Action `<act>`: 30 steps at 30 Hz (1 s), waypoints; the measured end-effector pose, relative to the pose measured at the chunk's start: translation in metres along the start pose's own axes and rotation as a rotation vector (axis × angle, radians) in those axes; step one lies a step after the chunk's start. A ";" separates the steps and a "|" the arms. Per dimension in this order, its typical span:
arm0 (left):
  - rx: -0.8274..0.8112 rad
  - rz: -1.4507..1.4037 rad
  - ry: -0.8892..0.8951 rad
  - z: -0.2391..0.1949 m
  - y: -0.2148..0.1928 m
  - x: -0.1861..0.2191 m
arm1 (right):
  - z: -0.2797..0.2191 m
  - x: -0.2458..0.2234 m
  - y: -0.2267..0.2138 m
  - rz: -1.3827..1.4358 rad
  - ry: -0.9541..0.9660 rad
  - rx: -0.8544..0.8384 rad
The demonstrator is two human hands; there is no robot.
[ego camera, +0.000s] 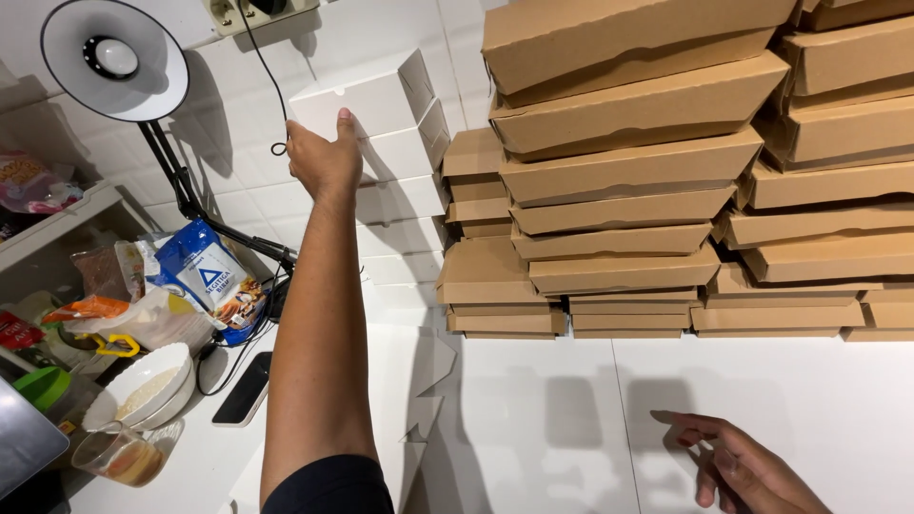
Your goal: The person assembles flat white cardboard boxes by folding and interlocking the flaps to form rectangular containers. They repeat this process for several boxes, stacking the completed ones on the left side of the counter.
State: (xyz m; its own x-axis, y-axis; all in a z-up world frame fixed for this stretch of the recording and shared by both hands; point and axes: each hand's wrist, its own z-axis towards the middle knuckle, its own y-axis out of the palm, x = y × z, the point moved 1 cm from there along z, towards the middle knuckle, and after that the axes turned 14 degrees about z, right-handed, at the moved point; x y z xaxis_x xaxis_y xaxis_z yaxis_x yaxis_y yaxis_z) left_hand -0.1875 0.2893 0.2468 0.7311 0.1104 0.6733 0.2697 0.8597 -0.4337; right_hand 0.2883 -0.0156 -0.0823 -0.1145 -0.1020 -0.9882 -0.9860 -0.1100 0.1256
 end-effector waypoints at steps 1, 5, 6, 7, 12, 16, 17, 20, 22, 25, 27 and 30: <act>-0.032 0.021 0.005 -0.001 0.001 0.001 | 0.000 0.000 0.001 -0.013 -0.033 -0.026; -0.081 -0.004 -0.003 -0.011 -0.006 0.006 | 0.011 0.018 -0.010 0.018 -0.110 -0.081; -0.059 0.012 -0.005 -0.013 -0.007 0.005 | 0.010 0.016 -0.009 0.004 -0.085 -0.070; -0.037 0.028 -0.007 -0.014 -0.008 0.005 | 0.010 0.014 -0.008 -0.010 -0.060 -0.059; 0.179 -0.114 0.139 -0.058 -0.031 -0.007 | 0.011 0.013 -0.006 -0.026 -0.054 -0.026; 0.083 -0.094 0.571 -0.168 -0.109 -0.024 | 0.001 -0.018 0.011 -0.101 0.224 0.114; 0.083 -0.090 0.576 -0.190 -0.123 -0.044 | 0.003 -0.017 0.013 -0.095 0.224 0.111; -0.023 -0.053 1.045 -0.260 -0.163 -0.102 | -0.003 -0.019 0.018 0.131 0.073 0.094; -0.222 0.230 1.079 -0.294 -0.185 -0.140 | -0.012 -0.029 0.021 0.088 -0.042 0.016; -0.689 0.561 0.692 -0.296 -0.181 -0.214 | -0.018 -0.035 0.029 0.092 0.023 0.032; -0.758 0.575 0.624 -0.291 -0.185 -0.233 | -0.020 -0.034 0.028 0.073 0.019 0.020; -0.836 0.600 0.510 -0.291 -0.202 -0.234 | -0.028 -0.040 0.035 0.036 -0.012 0.013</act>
State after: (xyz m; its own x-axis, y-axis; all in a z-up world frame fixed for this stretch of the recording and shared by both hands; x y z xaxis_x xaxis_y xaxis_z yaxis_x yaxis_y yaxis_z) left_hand -0.2301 -0.0549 0.0026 0.9998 0.0111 -0.0144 -0.0156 0.1158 -0.9932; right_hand 0.2618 -0.0429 -0.0359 -0.1510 -0.0937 -0.9841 -0.9827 -0.0937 0.1597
